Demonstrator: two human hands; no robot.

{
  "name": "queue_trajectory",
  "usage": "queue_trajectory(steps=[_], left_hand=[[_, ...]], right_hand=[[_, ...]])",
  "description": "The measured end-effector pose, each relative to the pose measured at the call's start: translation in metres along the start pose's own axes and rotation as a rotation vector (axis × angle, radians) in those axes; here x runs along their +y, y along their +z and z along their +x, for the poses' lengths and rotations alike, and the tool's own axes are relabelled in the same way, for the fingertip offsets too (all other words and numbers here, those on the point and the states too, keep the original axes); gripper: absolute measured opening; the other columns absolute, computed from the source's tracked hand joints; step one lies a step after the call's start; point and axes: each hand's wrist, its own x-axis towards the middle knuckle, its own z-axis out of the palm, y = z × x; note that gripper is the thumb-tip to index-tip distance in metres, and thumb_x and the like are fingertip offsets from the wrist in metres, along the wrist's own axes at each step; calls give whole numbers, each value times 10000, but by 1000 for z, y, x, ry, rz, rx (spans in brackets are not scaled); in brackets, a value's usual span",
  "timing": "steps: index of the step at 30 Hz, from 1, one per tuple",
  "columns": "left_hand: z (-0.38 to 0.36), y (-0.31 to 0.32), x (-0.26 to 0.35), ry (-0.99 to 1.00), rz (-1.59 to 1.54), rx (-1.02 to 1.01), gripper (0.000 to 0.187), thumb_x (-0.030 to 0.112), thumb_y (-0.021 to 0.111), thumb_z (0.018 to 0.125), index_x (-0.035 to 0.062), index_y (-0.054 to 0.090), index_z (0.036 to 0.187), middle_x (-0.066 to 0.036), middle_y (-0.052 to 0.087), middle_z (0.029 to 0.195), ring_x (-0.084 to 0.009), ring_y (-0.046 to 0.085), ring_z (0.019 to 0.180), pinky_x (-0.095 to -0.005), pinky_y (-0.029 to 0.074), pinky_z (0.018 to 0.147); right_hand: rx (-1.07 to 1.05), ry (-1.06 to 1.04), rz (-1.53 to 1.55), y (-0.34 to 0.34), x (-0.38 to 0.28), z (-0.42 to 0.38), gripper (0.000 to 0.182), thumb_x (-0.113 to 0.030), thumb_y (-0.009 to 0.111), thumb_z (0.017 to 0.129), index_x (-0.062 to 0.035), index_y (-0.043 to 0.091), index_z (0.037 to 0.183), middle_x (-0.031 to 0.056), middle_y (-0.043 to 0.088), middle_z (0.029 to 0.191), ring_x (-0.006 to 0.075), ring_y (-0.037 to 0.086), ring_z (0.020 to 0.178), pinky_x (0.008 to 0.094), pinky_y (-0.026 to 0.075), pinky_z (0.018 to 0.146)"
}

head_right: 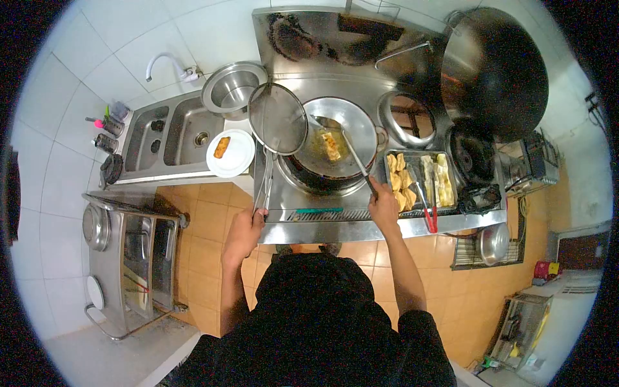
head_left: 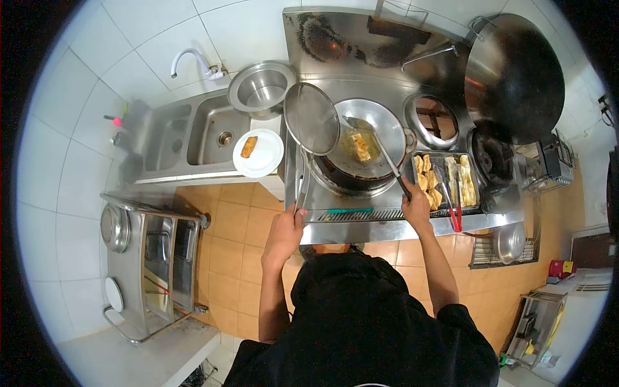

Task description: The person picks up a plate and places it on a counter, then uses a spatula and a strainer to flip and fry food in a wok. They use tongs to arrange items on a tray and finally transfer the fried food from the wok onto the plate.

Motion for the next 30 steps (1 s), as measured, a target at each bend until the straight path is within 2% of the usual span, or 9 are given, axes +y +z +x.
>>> queue_trajectory(steps=[6,14,19,22,24,25,27,28,30], left_hand=[[1,0,-7,47,-22,33,285,175,476,983,-63,630,1019,-299,616,757,-474,606,747,-494,455,677],[0,-14,-1,0,-45,-18,289,173,485,988,-75,634,997,-233,597,656,-361,608,607,-428,457,597],[0,-18,-11,54,-67,7,279,158,487,987,-82,629,1000,-224,598,651,-354,607,600,-419,457,593],[3,-19,-14,51,-90,-20,280,160,484,989,-79,630,1004,-224,603,661,-355,614,615,-420,462,600],[5,-19,-13,16,-103,-62,284,164,481,991,-77,631,1006,-226,606,668,-358,621,627,-422,465,607],[5,-18,-14,68,-99,-63,289,171,478,993,-73,632,1010,-227,607,673,-359,627,637,-427,466,614],[9,-13,-19,116,-103,-75,294,177,475,996,-70,634,1014,-229,609,677,-359,634,648,-432,467,621],[14,-6,-27,105,-123,-95,298,181,471,997,-67,634,1020,-231,608,678,-359,636,652,-436,465,624],[15,3,-35,88,-146,-137,302,185,466,999,-65,634,1025,-233,608,679,-359,639,655,-441,464,626]], right_hand=[[48,-25,49,6,-1,-5,601,24,612,772,-174,587,1338,170,589,911,380,618,828,468,489,731],[2,31,38,12,-17,-10,594,32,601,767,-151,592,1332,179,599,894,377,620,831,456,489,727],[70,30,120,13,-25,-19,601,49,591,763,-143,595,1333,179,600,866,365,611,784,447,484,705],[71,118,195,11,-29,-27,586,51,594,775,-129,596,1332,186,617,895,315,592,733,409,482,695],[59,223,325,10,-33,-34,565,43,611,789,-100,588,1336,171,644,936,216,586,736,361,477,702],[63,225,320,12,-35,-40,565,43,611,789,-100,588,1336,171,644,936,216,586,736,361,477,702],[95,393,463,17,-36,-56,498,8,636,823,-16,572,1317,140,658,970,156,582,803,324,481,726],[97,402,454,26,-26,-61,498,8,636,823,-16,572,1317,140,658,970,156,582,803,324,481,726],[79,367,538,38,-18,-72,452,-28,653,852,53,556,1286,93,647,961,140,582,854,295,485,739]])
